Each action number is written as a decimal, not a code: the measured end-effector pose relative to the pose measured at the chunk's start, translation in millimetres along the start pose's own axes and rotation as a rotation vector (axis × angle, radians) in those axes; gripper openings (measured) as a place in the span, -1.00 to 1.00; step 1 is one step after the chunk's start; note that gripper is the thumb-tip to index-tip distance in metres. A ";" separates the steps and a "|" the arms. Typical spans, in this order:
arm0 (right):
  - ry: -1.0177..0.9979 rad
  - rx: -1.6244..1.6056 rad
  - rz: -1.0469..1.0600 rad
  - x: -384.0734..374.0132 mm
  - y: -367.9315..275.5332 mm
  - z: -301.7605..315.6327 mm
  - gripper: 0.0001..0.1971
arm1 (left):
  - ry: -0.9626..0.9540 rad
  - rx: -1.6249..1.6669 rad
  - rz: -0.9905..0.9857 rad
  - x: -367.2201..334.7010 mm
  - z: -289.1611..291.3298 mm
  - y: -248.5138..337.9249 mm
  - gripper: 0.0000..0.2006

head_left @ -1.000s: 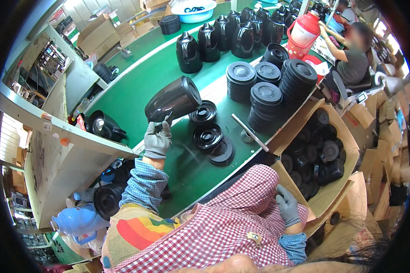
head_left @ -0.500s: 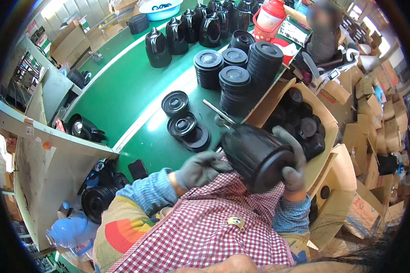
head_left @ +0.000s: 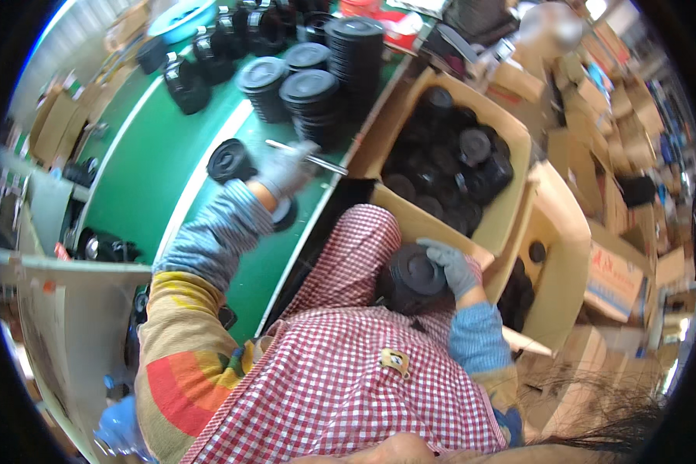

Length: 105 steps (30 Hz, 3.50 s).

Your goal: The person repeatedly picks up black cylindrical containers and circular lids from a cardboard box, places the lids onto the containers, and then sets the assembled units on a green workbench. The process is repeated continuously with multiple units.

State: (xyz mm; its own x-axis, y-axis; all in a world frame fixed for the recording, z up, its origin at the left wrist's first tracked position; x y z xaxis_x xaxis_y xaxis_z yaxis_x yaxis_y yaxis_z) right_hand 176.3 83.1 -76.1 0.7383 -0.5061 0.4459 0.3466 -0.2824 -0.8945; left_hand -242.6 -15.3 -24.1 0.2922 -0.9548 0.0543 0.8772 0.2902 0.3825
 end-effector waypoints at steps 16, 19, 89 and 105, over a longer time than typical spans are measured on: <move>0.387 0.943 0.784 8.0 -116.3 16.8 -0.45 | -0.156 -0.174 -0.321 11.0 37.7 27.1 -0.79; 0.196 1.189 0.856 12.7 -149.2 9.3 -0.41 | -0.260 0.016 -0.602 14.3 41.0 115.5 -0.71; 0.242 0.735 0.351 -76.0 -79.8 22.5 -0.35 | -0.046 0.597 -0.559 119.8 20.7 40.4 -0.78; 0.058 0.901 0.916 -234.0 -87.3 -145.5 -0.43 | 1.013 1.387 0.254 -25.3 51.8 -226.6 -0.81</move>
State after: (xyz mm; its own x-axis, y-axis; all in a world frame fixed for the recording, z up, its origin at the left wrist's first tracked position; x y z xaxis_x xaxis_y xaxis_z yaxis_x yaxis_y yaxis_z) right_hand -110.9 107.6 -97.5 0.8952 -0.2635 -0.3595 0.0128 0.8214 -0.5702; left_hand -468.5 -60.3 -64.4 0.9394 -0.3245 -0.1105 -0.0187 -0.3704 0.9287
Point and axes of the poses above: each hand's wrist, its own x-axis away from the middle knuckle, its own z-axis out of the back of the hand, y = z × x, the point moved 1 cm from there along -x, towards the middle knuckle, and after that the axes turned 5 degrees about -y, right-handed, at the moved point
